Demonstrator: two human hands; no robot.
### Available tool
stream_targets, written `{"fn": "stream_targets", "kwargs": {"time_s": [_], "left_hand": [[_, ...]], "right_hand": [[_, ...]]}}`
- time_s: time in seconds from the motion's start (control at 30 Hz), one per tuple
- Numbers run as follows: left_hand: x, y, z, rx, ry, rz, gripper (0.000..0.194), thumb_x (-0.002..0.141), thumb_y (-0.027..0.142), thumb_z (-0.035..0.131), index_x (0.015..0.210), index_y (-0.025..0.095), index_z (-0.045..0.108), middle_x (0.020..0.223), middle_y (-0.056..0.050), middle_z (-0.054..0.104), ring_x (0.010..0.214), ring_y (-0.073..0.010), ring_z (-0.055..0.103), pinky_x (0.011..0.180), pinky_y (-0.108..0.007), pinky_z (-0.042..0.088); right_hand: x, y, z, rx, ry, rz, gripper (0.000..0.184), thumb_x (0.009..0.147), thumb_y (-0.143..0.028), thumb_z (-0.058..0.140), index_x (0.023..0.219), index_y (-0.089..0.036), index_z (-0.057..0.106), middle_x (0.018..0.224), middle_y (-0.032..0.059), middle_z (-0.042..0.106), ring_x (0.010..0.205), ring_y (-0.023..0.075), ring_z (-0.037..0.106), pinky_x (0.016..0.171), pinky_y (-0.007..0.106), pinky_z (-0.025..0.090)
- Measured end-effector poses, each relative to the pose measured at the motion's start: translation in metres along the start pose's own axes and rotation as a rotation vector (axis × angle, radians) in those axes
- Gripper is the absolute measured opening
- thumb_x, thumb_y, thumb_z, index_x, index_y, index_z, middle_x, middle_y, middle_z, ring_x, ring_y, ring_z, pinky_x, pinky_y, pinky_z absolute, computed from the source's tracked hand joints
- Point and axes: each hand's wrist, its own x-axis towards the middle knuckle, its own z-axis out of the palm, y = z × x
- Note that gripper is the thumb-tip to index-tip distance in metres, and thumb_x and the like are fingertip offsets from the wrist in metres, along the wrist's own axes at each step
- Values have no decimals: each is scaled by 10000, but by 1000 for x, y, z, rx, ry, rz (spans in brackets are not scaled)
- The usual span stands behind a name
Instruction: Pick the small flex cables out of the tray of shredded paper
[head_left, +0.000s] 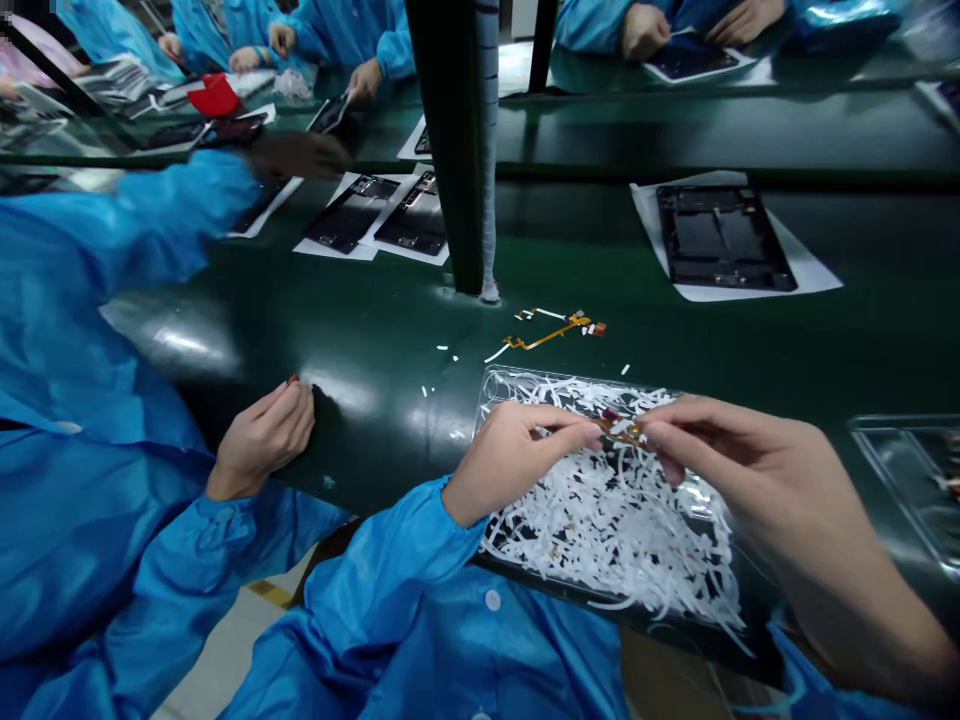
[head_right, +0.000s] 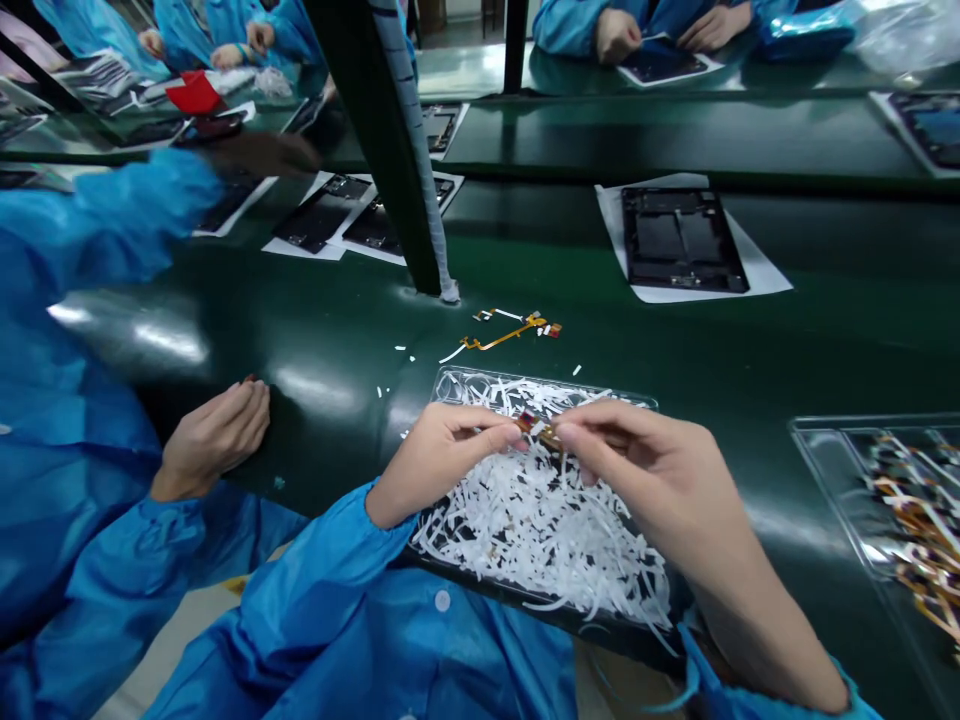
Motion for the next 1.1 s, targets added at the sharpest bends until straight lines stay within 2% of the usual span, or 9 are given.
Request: {"fn": "stream_targets", "kwargs": {"time_s": [0.17,0.3,0.43,0.53,0.6,0.7,0.83,0.97,1.1], "left_hand": [[0,1,3,-131,58,-30,211,882,345,742,988,177,813,966,-72,798,865,-187,728,693,-262,564],[-4,3,1,-155,31,-55,328,887,384,736,1158,206,778,1034,-73,796,805,-161,717,620,-233,550],[-7,7,3,-54,18,4,176,895,329,727,883,183,825,879,-54,806,817,-167,733,687,-248,564],[-8,8,7,-25,66,4,166,888,301,725,817,183,817,817,-43,800,765,-161,725,650,-252,547],[-7,8,9,-11,121,27,131,871,274,743,805,184,811,815,-38,796,764,-157,715,630,-249,528],[-7,7,14,29,188,121,106,869,224,744,787,181,798,794,-34,775,735,-146,679,601,-252,503],[-9,6,20,88,218,236,96,891,184,718,827,178,790,837,-38,774,759,-145,681,605,-258,513],[-9,4,20,178,258,308,93,908,165,704,856,159,781,897,-53,789,812,-148,714,668,-265,559],[-8,-1,19,344,323,434,109,924,175,688,854,163,772,896,-42,795,809,-152,731,771,-305,603]], "right_hand": [[-12,-3,0,-166,58,-144,133,971,-393,647,981,-287,727,789,-7,685,669,163,607,608,304,475],[-10,-3,3,-153,120,-95,141,940,-398,683,916,-267,728,802,-5,705,658,155,595,602,293,484],[-4,3,1,13,11,-15,149,916,-412,714,899,-270,754,749,-9,704,622,143,601,576,273,488],[-3,8,-5,215,-21,19,183,937,-430,688,881,-264,741,634,-26,642,563,139,590,540,268,491],[-6,7,-7,138,69,-58,164,955,-397,674,872,-265,724,633,-35,634,568,134,599,543,263,491],[-13,3,-1,-259,173,-322,60,964,-296,678,977,-247,709,820,-7,710,678,136,660,604,270,507],[-15,1,15,-621,205,-650,186,940,-107,682,1120,-152,662,1022,70,750,872,171,718,762,291,550],[-10,8,23,-708,236,-724,257,905,-66,717,1147,-126,656,1049,88,769,914,193,734,854,315,565],[-5,11,29,-793,288,-788,255,878,-84,749,1111,-121,652,987,92,776,840,211,736,780,331,561]]}}
